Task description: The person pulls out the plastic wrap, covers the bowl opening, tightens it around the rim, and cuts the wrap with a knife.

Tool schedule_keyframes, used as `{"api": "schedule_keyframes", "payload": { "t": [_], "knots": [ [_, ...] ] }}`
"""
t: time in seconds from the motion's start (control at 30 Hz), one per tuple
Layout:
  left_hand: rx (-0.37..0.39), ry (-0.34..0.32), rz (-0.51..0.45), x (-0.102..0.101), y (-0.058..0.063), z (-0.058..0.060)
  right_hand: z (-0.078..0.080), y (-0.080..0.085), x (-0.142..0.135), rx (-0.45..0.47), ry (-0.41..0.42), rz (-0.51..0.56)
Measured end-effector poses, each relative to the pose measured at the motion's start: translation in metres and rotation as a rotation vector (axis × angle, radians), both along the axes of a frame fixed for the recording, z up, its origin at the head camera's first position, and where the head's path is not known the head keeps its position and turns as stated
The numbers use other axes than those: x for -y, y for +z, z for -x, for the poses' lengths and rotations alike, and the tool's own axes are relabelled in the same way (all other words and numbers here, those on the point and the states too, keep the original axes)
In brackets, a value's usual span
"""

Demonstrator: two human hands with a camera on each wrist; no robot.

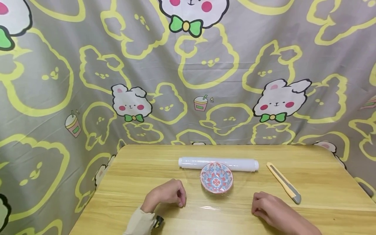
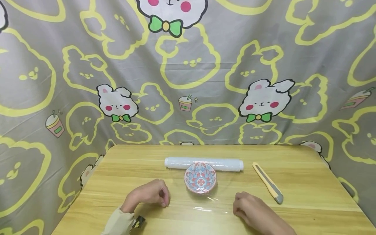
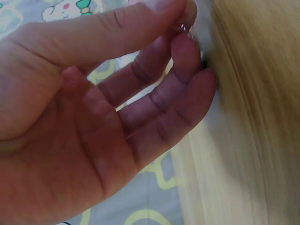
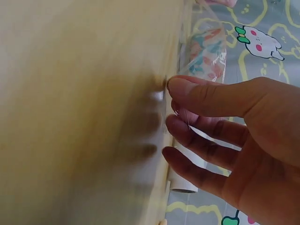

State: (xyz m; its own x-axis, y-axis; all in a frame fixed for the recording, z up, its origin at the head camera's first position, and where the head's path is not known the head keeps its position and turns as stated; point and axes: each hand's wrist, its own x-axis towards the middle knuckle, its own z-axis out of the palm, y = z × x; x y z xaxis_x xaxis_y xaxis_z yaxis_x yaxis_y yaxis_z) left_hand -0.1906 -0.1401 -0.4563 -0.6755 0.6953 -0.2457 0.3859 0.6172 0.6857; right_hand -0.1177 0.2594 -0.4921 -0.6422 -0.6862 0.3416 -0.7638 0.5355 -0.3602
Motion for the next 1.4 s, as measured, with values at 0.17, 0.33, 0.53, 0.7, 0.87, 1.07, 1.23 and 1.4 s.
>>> {"api": "schedule_keyframes", "payload": {
  "t": [0.17,0.33,0.53,0.7,0.87,1.07,1.23,1.4],
  "knots": [
    [-0.131,0.046,-0.008,-0.001,-0.002,0.002,0.007,0.002,0.005,-0.017,-0.107,-0.035],
    [-0.249,0.098,0.007,-0.001,-0.002,0.004,0.013,0.004,0.008,-0.052,-0.188,-0.082],
    [-0.301,0.126,0.023,-0.001,-0.002,0.005,0.016,0.008,0.014,-0.020,-0.294,-0.128],
    [-0.370,0.126,0.042,-0.001,0.000,0.002,0.020,0.007,0.024,-0.007,-0.330,-0.143],
    [-0.437,0.113,0.080,-0.002,0.001,-0.001,0.022,0.005,0.032,0.010,-0.350,-0.137],
    [-0.409,0.091,0.116,-0.007,-0.002,0.000,0.028,0.005,0.041,0.045,-0.411,-0.088],
    [-0.357,0.087,0.099,-0.014,-0.010,0.004,0.034,0.003,0.050,0.104,-0.417,0.016],
    [-0.374,0.076,0.068,-0.020,-0.015,0.010,0.037,0.000,0.054,0.172,-0.394,0.152]
  ]
}}
